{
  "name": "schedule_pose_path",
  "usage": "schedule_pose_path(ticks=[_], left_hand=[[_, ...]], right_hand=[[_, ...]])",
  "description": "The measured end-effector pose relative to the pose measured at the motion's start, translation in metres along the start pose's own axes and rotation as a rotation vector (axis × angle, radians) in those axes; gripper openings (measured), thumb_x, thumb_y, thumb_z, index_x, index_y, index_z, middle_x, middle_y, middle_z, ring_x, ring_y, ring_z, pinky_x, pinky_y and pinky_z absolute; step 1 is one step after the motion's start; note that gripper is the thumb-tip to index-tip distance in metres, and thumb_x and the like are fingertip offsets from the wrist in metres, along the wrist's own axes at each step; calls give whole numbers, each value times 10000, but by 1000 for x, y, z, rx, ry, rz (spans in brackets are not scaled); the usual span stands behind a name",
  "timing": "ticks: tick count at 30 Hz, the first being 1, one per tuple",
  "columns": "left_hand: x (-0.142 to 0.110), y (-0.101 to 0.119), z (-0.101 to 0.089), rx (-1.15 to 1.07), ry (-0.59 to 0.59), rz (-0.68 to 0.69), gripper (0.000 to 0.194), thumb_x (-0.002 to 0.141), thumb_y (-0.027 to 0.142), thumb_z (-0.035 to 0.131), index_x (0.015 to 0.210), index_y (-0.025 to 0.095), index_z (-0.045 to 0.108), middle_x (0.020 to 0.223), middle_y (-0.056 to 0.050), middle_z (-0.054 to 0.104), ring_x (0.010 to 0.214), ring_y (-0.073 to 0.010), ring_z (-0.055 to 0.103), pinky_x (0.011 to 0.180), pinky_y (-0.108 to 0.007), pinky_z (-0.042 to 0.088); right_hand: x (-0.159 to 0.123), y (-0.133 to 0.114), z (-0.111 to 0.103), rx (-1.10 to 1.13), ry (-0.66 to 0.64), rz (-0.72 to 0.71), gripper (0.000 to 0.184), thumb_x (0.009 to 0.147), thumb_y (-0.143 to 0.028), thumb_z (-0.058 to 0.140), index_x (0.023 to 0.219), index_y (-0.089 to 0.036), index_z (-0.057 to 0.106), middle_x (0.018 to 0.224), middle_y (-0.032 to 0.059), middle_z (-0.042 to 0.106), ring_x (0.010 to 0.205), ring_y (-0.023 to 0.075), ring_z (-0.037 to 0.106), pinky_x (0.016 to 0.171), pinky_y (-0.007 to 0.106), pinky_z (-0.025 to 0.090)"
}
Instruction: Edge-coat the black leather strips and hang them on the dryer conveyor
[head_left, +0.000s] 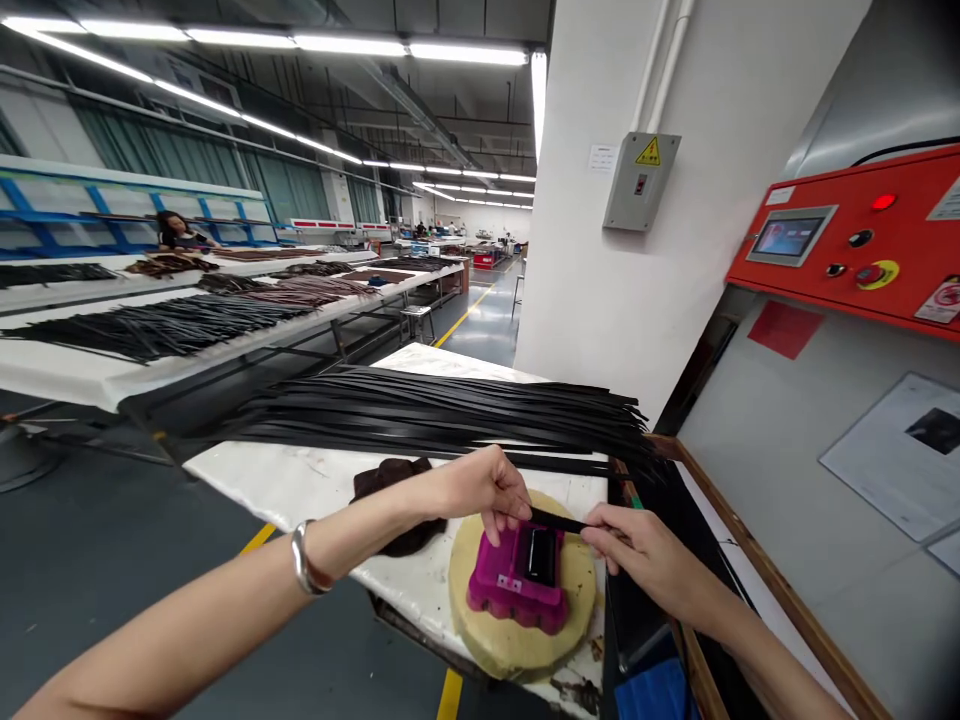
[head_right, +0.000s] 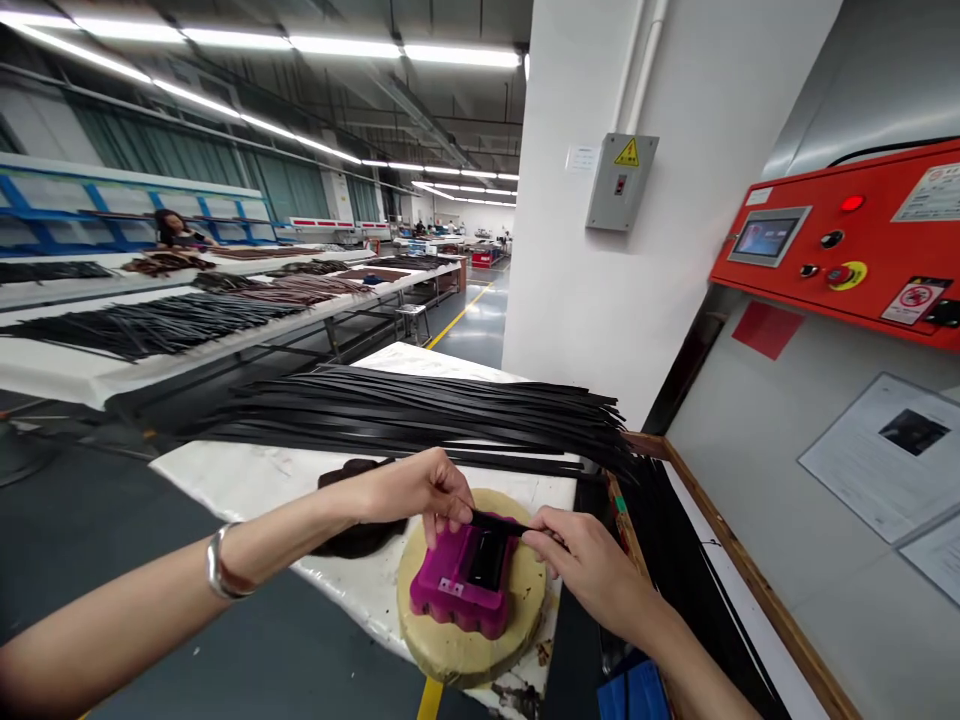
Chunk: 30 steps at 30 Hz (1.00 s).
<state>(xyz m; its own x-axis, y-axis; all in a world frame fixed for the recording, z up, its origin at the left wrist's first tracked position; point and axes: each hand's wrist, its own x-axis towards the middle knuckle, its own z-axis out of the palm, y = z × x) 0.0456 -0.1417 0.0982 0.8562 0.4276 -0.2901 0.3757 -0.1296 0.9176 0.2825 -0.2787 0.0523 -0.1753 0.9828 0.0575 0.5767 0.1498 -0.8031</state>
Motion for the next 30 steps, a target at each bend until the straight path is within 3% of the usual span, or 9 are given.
schedule_pose_path(ticks=[3, 6, 9, 13, 20, 30], left_hand=[[-1, -18, 14, -117, 72, -1, 371, 662, 444, 832, 777, 122, 689, 649, -22, 667, 573, -145, 642, 570, -261, 551], [-5, -27, 19, -117, 114, 10, 343, 697, 429, 814, 789, 123, 688, 684, -26, 682, 612, -144, 638, 630, -275, 541], [-11, -32, 23, 133, 224, 70, 236, 780, 365, 754, 778, 135, 702, 722, -22, 669, 681, -144, 596, 651, -261, 480], [-20, -34, 30, 544, 397, 260, 127, 888, 254, 650, 794, 172, 672, 881, -30, 649, 931, -192, 532, 823, -297, 438], [-27, -35, 39, 799, 391, 347, 138, 941, 176, 544, 824, 183, 617, 921, -40, 596, 947, -213, 445, 836, -348, 383], [-24, -41, 44, 850, 386, 362, 189, 975, 191, 475, 844, 179, 612, 915, -49, 586, 914, -219, 408, 803, -384, 334]], right_hand=[[6, -9, 19, -13, 50, -85, 250, 1006, -400, 457, 969, -241, 647, 831, -13, 640, 739, 162, 589, 691, 270, 412], [7, -10, 26, -72, 47, -95, 262, 1019, -351, 433, 910, -227, 637, 809, -10, 641, 767, 164, 608, 697, 270, 396], [4, -5, 28, -137, 33, -85, 285, 1031, -335, 406, 869, -223, 613, 760, -18, 606, 713, 152, 589, 668, 271, 379], [-1, 5, 35, -213, 82, -110, 267, 1036, -336, 398, 929, -229, 619, 776, -16, 614, 704, 154, 597, 655, 269, 390], [-6, 19, 52, -331, 159, -219, 246, 1043, -293, 388, 1023, -227, 624, 952, 17, 711, 805, 176, 687, 679, 273, 428], [-7, 20, 53, -413, 194, -280, 231, 1041, -250, 387, 1003, -225, 613, 904, 6, 718, 781, 182, 707, 640, 276, 422]])
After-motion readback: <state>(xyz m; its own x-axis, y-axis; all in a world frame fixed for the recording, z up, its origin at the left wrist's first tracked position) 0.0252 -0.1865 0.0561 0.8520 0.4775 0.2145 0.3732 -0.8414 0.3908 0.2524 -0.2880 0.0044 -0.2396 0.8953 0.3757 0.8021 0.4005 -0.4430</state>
